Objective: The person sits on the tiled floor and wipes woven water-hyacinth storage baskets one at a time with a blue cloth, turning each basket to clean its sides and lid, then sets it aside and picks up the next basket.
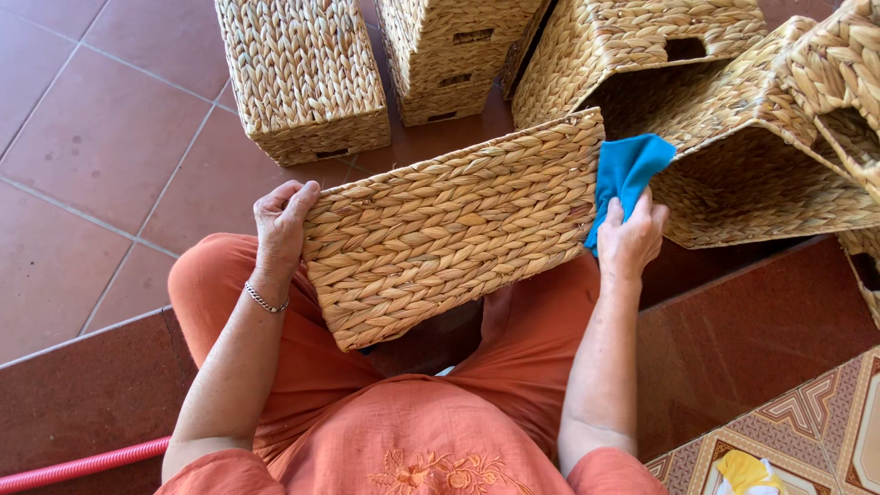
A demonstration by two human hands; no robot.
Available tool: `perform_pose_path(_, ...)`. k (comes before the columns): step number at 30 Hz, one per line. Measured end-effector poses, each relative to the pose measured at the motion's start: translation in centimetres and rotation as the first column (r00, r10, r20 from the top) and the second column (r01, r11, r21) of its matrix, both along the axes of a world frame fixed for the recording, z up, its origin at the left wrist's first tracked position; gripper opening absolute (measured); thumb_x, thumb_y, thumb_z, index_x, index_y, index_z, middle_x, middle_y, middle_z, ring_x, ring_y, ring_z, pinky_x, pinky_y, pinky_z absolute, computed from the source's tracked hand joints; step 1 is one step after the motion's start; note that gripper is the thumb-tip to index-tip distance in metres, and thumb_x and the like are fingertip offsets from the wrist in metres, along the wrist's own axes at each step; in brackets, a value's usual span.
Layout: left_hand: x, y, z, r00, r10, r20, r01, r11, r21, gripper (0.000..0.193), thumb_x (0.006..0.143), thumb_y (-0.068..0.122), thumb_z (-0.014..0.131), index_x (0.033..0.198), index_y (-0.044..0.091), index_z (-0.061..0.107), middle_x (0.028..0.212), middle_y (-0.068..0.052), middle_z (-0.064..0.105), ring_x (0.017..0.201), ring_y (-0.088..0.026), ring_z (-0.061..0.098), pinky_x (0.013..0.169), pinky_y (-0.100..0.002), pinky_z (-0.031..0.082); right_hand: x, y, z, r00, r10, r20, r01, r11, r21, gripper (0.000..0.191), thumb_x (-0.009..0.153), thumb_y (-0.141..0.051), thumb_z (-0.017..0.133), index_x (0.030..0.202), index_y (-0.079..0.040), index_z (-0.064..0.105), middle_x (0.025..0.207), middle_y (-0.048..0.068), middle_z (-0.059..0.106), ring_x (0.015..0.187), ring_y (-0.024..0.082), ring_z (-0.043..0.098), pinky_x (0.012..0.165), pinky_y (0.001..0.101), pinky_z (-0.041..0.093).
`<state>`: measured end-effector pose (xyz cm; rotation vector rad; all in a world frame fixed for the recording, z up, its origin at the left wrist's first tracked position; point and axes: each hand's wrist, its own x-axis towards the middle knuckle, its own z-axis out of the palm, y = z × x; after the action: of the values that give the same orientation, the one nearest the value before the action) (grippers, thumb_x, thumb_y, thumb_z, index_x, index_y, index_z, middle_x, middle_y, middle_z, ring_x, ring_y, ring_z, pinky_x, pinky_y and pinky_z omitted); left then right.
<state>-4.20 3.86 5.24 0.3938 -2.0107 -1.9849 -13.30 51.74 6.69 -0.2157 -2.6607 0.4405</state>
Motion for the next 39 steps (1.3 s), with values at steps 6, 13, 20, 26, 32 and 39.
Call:
perform_pose_path(6,0.0,0.0,-0.6,1.0,0.014,-0.008,-0.014,0.997,0.071,0.021,0.101,0.016,0.072,0.086,0.002,0.069,0.076,0.009,0.058,0.07,-0.001,0.048,0.063,-0.02,0.04,8.7,-12.1,1.4,0.921,0.383,-0.074,-0.383,0.924,0.014,0.062,0.09,-0.019,0.076,0.143,0.001,0.05,0.102,0.019,0.058,0.086,0.036,0.062,0.072,0.0472,0.055)
perform_pose_path(13,0.9,-0.2,-0.4,1.0,-0.009,0.01,0.009,0.999,0.031,0.019,0.101,0.015,0.07,0.086,0.004,0.069,0.077,0.009,0.057,0.071,-0.001,0.047,0.064,-0.019,0.039,15.9,-19.6,3.2,0.509,0.842,-0.177,-0.856,0.517,-0.002,0.054,0.085,-0.002,0.063,0.138,0.0,0.056,0.103,0.017,0.059,0.091,0.03,0.06,0.074,0.0415,0.057)
perform_pose_path(20,0.7,-0.6,-1.0,0.999,-0.039,0.009,0.039,0.998,-0.039,0.022,0.104,0.016,0.07,0.087,0.003,0.068,0.078,0.008,0.056,0.074,-0.002,0.046,0.066,-0.021,0.039,2.4,-5.0,1.1,0.947,0.321,0.031,-0.321,0.947,-0.014,0.052,0.097,-0.018,0.076,0.144,-0.009,0.056,0.106,0.016,0.058,0.091,0.028,0.061,0.065,0.0364,0.059)
perform_pose_path(26,-1.1,0.0,3.9,0.982,-0.191,-0.006,0.115,0.617,-0.779,0.023,0.103,0.023,0.06,0.104,0.009,0.078,0.097,-0.009,0.076,0.097,-0.026,0.069,0.095,-0.046,0.043,0.4,4.6,-2.1,0.96,0.28,-0.009,-0.188,0.621,-0.761,0.049,0.096,-0.016,0.07,0.142,-0.006,0.059,0.121,0.005,0.071,0.103,0.014,0.066,0.094,0.031,0.053)
perform_pose_path(32,-7.8,7.5,9.6,0.836,-0.258,0.484,0.548,0.445,-0.708,0.046,0.101,0.047,0.051,0.13,0.016,0.069,0.112,-0.018,0.074,0.109,-0.037,0.067,0.096,-0.048,0.05,0.9,5.6,-4.5,0.976,0.214,-0.031,-0.125,0.439,-0.89,0.042,0.098,-0.016,0.07,0.138,-0.003,0.063,0.116,0.003,0.071,0.1,0.011,0.063,0.092,0.0284,0.052)
perform_pose_path(39,-11.3,20.2,9.7,0.644,-0.446,0.621,0.763,0.316,-0.564,0.055,0.1,0.058,0.051,0.123,0.011,0.069,0.102,-0.015,0.075,0.1,-0.029,0.071,0.097,-0.045,0.05,2.4,7.6,-6.3,0.99,0.106,-0.092,-0.11,0.182,-0.977,0.039,0.098,-0.013,0.069,0.134,0.002,0.063,0.115,0.003,0.07,0.096,0.01,0.064,0.088,0.0275,0.054)
